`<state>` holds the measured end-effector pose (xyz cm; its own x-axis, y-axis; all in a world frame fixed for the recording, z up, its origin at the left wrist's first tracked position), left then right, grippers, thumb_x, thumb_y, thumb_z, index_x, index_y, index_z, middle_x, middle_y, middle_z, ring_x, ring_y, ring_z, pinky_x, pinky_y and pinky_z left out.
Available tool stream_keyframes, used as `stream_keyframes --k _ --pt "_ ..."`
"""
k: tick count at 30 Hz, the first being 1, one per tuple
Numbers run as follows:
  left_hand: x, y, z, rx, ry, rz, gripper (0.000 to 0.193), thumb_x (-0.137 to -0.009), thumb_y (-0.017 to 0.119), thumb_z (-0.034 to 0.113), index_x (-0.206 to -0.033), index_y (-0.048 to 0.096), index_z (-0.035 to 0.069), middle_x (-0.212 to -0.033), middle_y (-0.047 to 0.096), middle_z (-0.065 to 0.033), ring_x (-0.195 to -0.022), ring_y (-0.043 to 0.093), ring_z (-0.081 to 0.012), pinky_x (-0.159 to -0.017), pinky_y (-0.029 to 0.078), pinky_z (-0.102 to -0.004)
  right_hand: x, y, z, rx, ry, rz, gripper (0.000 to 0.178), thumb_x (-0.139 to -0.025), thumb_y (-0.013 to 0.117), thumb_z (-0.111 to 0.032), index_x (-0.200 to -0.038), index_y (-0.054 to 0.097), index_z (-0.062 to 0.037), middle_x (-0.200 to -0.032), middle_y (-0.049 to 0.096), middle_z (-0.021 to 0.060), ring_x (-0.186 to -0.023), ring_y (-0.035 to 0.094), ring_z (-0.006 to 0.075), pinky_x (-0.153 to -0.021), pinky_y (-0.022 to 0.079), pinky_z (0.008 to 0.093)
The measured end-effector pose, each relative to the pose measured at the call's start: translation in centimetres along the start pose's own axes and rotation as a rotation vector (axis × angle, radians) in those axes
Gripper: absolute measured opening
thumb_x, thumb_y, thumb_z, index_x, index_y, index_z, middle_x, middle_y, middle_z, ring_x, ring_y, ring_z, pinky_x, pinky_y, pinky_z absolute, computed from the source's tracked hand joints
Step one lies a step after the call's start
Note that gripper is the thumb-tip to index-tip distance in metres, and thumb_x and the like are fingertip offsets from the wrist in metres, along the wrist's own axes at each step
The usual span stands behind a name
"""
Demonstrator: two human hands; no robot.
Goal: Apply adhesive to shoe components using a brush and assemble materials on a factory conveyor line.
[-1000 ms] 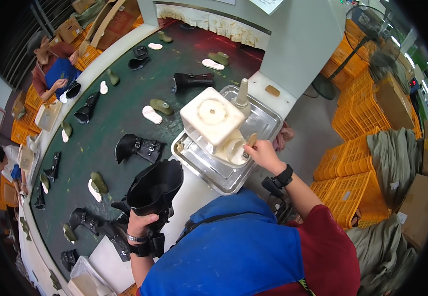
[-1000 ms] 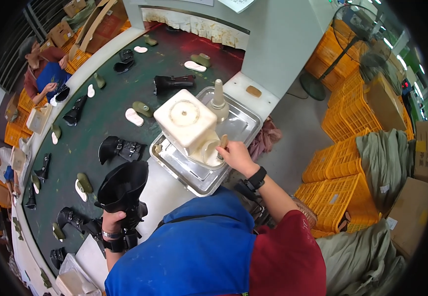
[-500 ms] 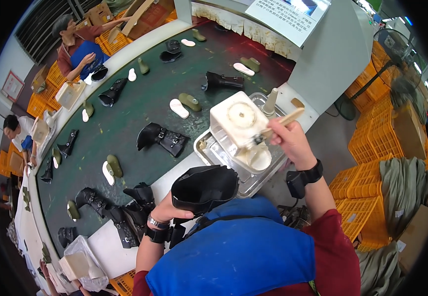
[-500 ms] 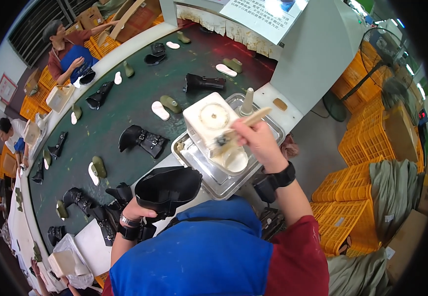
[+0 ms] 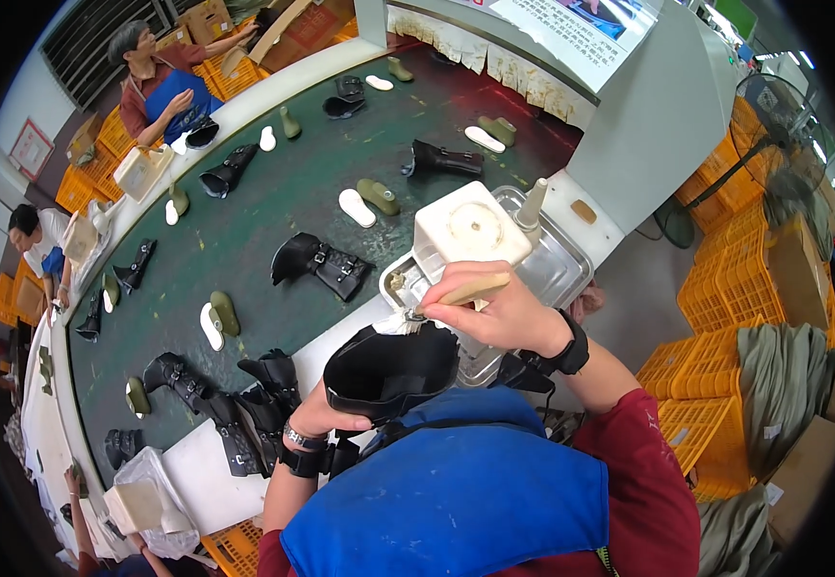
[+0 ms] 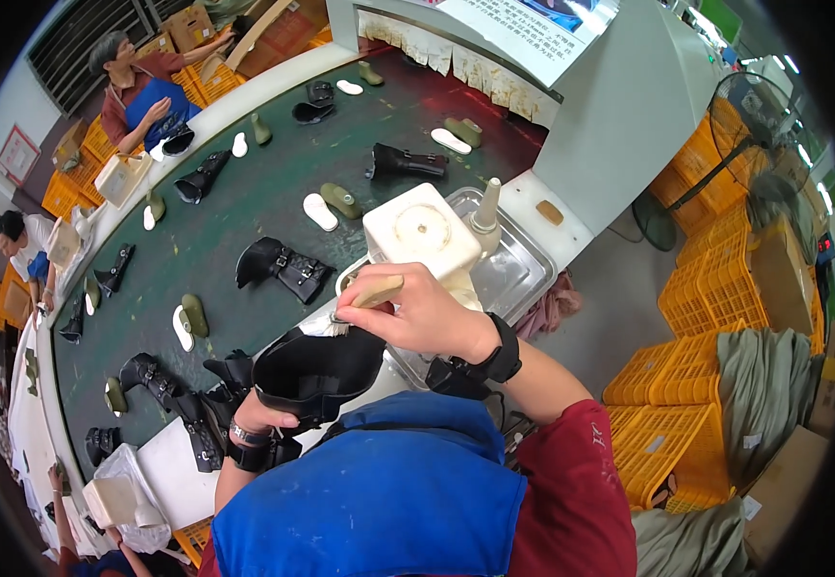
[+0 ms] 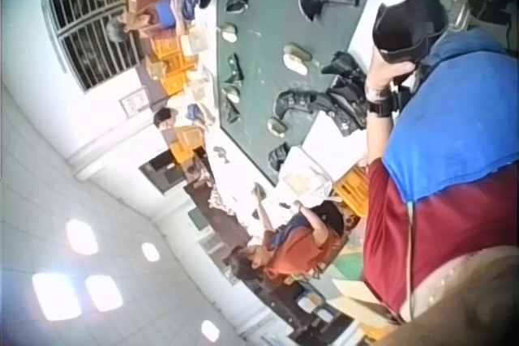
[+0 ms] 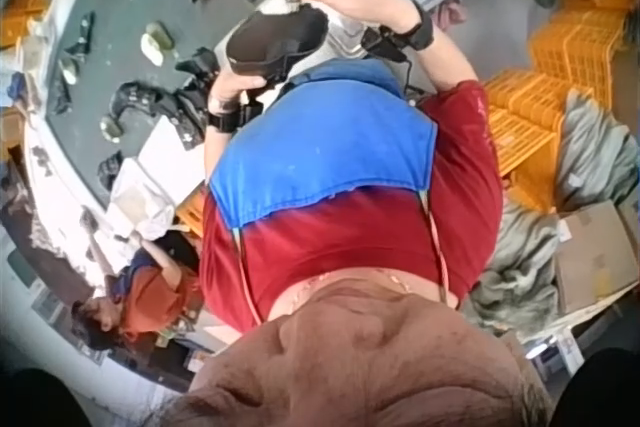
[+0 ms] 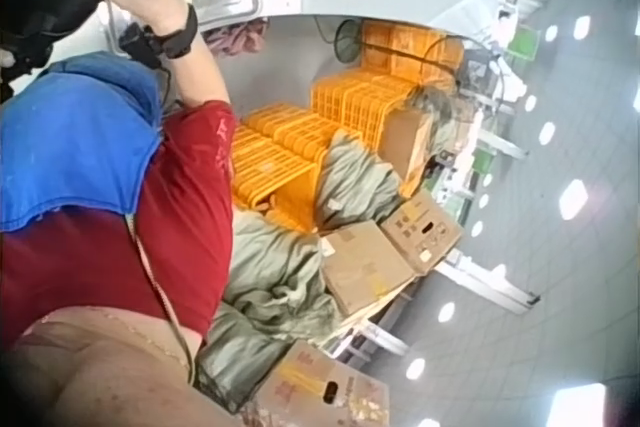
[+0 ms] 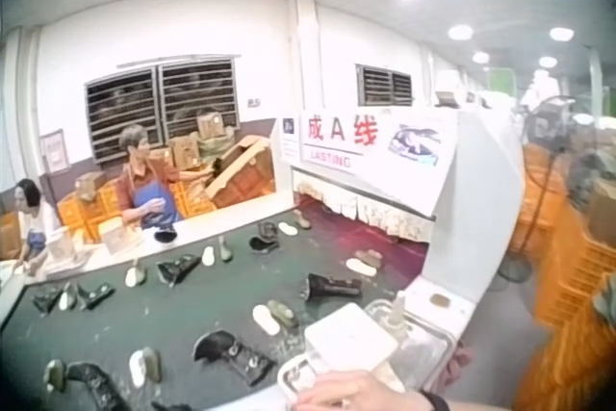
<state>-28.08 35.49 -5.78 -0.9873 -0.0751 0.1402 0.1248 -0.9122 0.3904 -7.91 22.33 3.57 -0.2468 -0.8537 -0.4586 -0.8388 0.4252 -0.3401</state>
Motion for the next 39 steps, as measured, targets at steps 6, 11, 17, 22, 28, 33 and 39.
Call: stream_keyframes --k 6,11,17,22,28,33,39 --pt "1.1 -0.8 0.1 -0.083 0.049 0.104 0.097 -0.054 0.084 0.016 -0.134 0.032 0.0 -0.129 0.045 -0.0089 -0.117 0.043 -0.0181 -0.1 0.033 -0.0332 0.4 1.0 -0.3 0.093 0.043 0.107 0.007 -0.079 0.064 -0.009 -0.08 0.062 -0.0016 -0.069 0.058 0.0063 -0.056 0.054 0.016 -0.051 0.042 0.0263" --pt "0.9 0.5 0.7 -0.23 0.194 0.189 0.102 -0.056 0.082 0.008 -0.138 0.022 0.001 -0.133 0.04 -0.0104 -0.12 0.041 -0.0188 -0.101 0.033 -0.0333 0.1 2.0 0.0 0.162 0.053 0.163 0.009 -0.078 0.065 -0.008 -0.077 0.06 -0.0009 -0.068 0.058 0.0086 -0.056 0.055 0.0197 -0.051 0.043 0.0286" --pt "0.8 2.4 1.4 -0.628 0.4 0.368 0.09 -0.06 0.08 0.005 -0.134 0.027 0.002 -0.122 0.048 -0.0113 -0.112 0.048 -0.02 -0.095 0.038 -0.033 -0.4 3.0 0.3 0.298 0.022 0.18 0.009 -0.079 0.063 -0.011 -0.077 0.061 -0.0018 -0.068 0.059 0.0099 -0.057 0.058 0.0248 -0.051 0.045 0.0312" --pt "1.1 0.6 -0.3 -0.841 0.462 0.475 0.094 -0.058 0.081 0.004 -0.134 0.026 0.004 -0.119 0.047 -0.0117 -0.109 0.05 -0.0208 -0.092 0.042 -0.0328 -0.4 3.5 0.8 0.298 0.125 0.213 0.012 -0.079 0.063 -0.013 -0.075 0.061 -0.0015 -0.065 0.057 0.0118 -0.056 0.058 0.0274 -0.051 0.044 0.0328" --pt "1.1 0.2 -1.0 -1.103 0.592 0.587 0.075 -0.055 0.079 0.006 -0.12 0.042 0.004 -0.108 0.053 -0.0162 -0.098 0.052 -0.0351 -0.09 0.039 -0.0431 -0.7 3.7 2.2 0.309 0.171 0.045 0.012 -0.081 0.062 -0.01 -0.08 0.063 0.0016 -0.064 0.061 0.0069 -0.053 0.053 0.0111 -0.049 0.042 0.0239" --pt "0.8 0.7 0.5 -1.299 0.672 0.597 0.072 -0.056 0.075 0.005 -0.12 0.042 0.005 -0.107 0.052 -0.0156 -0.098 0.051 -0.0345 -0.093 0.034 -0.0512 -0.1 3.6 2.9 -0.015 0.34 0.236 0.018 -0.077 0.064 -0.016 -0.079 0.064 0.0025 -0.059 0.058 0.0093 -0.05 0.053 0.0136 -0.048 0.041 0.027" --pt "1.3 0.9 0.3 -1.326 0.759 0.545 0.075 -0.056 0.075 0.006 -0.123 0.04 0.008 -0.107 0.052 -0.0152 -0.097 0.051 -0.0331 -0.093 0.034 -0.0531 0.1 4.5 4.5 0.043 0.325 0.234 0.018 -0.078 0.063 -0.015 -0.079 0.064 0.003 -0.057 0.057 0.0089 -0.049 0.051 0.0125 -0.047 0.04 0.0263"
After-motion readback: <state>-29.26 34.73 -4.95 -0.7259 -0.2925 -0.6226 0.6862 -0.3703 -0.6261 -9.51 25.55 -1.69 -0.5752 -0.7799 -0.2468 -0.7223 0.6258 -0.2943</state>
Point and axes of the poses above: each hand's wrist, its own x-axis away from the middle knuckle, its own y-axis out of the palm, z = x × y, the point moved 3 cm from there along -x, towards the middle knuckle
